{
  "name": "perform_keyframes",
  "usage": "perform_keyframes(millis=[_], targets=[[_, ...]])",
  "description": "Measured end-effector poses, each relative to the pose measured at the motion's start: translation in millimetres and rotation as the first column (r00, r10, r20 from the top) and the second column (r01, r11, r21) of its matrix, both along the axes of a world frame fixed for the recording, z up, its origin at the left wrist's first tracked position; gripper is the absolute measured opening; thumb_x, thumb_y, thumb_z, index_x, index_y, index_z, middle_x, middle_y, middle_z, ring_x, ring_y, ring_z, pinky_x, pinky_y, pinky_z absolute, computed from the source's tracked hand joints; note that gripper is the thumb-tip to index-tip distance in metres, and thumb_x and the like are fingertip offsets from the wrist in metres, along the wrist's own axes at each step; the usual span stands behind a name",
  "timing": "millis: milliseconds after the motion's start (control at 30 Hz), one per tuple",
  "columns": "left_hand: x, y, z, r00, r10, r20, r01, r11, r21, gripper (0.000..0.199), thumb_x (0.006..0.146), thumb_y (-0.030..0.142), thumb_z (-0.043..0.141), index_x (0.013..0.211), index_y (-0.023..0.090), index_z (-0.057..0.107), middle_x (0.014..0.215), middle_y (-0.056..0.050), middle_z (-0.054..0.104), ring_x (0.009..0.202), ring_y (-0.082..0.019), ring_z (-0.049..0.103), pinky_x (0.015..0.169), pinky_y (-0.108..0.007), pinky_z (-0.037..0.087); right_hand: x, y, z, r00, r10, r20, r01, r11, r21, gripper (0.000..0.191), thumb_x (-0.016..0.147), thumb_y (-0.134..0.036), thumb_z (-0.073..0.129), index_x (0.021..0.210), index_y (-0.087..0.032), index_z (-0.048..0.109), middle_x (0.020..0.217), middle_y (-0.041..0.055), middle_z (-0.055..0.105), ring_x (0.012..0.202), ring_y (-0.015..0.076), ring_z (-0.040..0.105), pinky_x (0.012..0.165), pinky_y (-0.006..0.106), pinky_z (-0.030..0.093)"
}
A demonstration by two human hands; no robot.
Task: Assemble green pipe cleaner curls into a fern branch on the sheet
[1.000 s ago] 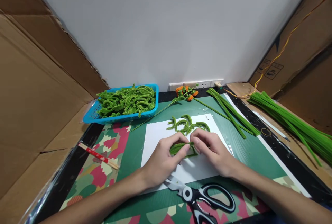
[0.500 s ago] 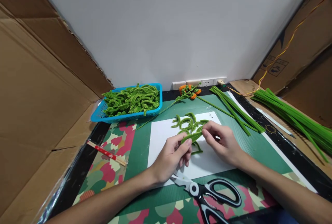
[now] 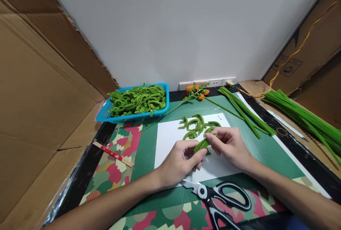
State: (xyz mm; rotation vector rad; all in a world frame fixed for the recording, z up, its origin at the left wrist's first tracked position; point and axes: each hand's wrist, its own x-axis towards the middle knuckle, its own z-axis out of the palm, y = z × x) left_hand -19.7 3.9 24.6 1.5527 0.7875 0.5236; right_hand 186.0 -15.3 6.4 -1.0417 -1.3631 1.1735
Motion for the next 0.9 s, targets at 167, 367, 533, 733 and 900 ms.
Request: perform_keyframes(millis=[167,367,533,733,900], targets=[[5.0,-4.5,0.5,0.993,-0.042,0.112,0.07,0.964,-0.256,0.042,0.097,0.051,0.071,0.081,0.012,0.067,0.063,0.0,0.064,0.049,-0.007,0.054,0.045,-0.017,0.04,-3.3,-1.6,0.7,0.98,-0.123,-0.159,0.121,0.992,-0.024,0.035,0.089,-0.045,0.084,0.073,-0.017,0.069,0.054,-0.0012,0.064,0.039,0.0074,0.046,0.039,0.02,0.032],[10.0,-10.4,-2.3,0.979,-0.023,0.202,0.118,0.874,-0.472,0.045,0.096,0.054,0.071,0.087,0.01,0.071,0.06,-0.002,0.065,0.04,-0.008,0.057,0.034,-0.014,0.039,-3.4,-6.8,0.7,0.985,-0.018,-0.17,0.013,0.999,-0.032,0.032,0.093,-0.044,0.08,0.077,-0.017,0.071,0.051,-0.0033,0.059,0.041,0.0089,0.049,0.043,0.021,0.04],[10.5,-15.4,-13.1,0.983,-0.042,0.179,0.126,0.864,-0.488,0.048,0.097,0.056,0.07,0.086,0.01,0.071,0.058,-0.002,0.067,0.04,-0.008,0.059,0.034,-0.012,0.039,-2.7,-9.5,-0.8,0.998,-0.016,-0.056,0.018,0.999,0.028,0.027,0.096,-0.038,0.076,0.081,-0.016,0.072,0.055,-0.0042,0.056,0.045,0.0091,0.051,0.045,0.02,0.041],[9.2,-16.5,-19.4,0.993,-0.003,0.116,0.054,0.897,-0.439,0.048,0.099,0.057,0.067,0.087,0.011,0.071,0.056,-0.001,0.065,0.038,-0.007,0.055,0.033,-0.012,0.036,1.9,-7.3,-1.3,0.953,-0.155,0.261,0.053,0.933,0.357,0.019,0.102,-0.024,0.064,0.089,-0.016,0.075,0.062,-0.0015,0.065,0.048,0.0095,0.057,0.048,0.02,0.046],[8.0,-17.0,-21.1,0.995,-0.015,0.095,0.054,0.904,-0.425,0.049,0.101,0.058,0.064,0.088,0.011,0.071,0.057,-0.001,0.065,0.037,-0.007,0.055,0.033,-0.013,0.036,4.0,-8.4,-6.1,0.899,-0.298,0.32,0.048,0.795,0.605,0.013,0.097,-0.012,0.068,0.104,-0.016,0.079,0.08,0.0047,0.081,0.056,0.0121,0.071,0.059,0.02,0.056]])
